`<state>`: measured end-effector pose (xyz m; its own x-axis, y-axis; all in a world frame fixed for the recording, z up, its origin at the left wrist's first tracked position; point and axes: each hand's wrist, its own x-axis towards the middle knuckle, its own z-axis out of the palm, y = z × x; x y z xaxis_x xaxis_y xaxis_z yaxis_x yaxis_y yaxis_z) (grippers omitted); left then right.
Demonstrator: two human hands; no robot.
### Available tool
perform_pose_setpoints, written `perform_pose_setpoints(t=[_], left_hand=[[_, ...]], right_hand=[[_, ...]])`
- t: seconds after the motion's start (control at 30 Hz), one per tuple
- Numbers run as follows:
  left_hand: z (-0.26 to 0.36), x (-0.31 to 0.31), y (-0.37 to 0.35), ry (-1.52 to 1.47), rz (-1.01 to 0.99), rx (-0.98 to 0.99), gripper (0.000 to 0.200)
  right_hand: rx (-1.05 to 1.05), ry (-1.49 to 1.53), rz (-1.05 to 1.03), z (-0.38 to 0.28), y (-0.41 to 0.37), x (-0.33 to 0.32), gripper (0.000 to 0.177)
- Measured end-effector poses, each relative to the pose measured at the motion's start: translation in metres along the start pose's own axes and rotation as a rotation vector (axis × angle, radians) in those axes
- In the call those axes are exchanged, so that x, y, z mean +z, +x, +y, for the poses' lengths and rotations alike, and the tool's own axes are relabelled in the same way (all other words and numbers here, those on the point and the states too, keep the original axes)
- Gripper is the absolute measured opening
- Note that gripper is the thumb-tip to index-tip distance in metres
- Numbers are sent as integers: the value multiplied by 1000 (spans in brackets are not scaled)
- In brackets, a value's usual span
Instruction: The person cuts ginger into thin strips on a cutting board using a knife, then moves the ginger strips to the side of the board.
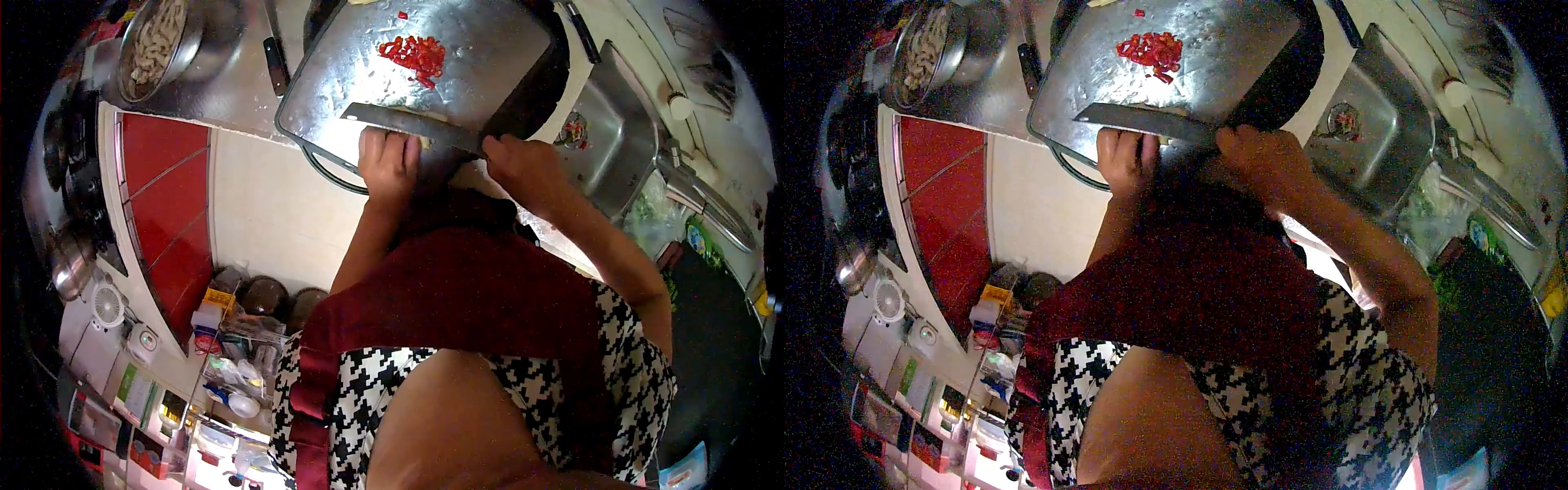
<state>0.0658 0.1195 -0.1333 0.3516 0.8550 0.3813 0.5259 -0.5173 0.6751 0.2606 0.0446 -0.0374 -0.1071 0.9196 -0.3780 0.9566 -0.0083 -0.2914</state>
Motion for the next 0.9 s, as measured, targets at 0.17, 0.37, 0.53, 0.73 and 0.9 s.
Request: perform_pose_setpoints(t=[0.17,0.37,0.53,0.73,0.9], left_hand=[[1,-2,4,-43,11,26,18],[3,-2,6,5,10,26,18],[3,-1,8,-15,7,15,16],[-1,4,5,-33,70,35,16],[0,2,6,-55,66,30,16]], right_hand=[[-13,-36,-14,5,-18,-6,5],[-34,44,14,5,-32,-22,6],[-27,26,-37,5,-24,-18,7],[-36,89,26,8,7,5,9],[21,39,-37,8,-2,-5,9]])
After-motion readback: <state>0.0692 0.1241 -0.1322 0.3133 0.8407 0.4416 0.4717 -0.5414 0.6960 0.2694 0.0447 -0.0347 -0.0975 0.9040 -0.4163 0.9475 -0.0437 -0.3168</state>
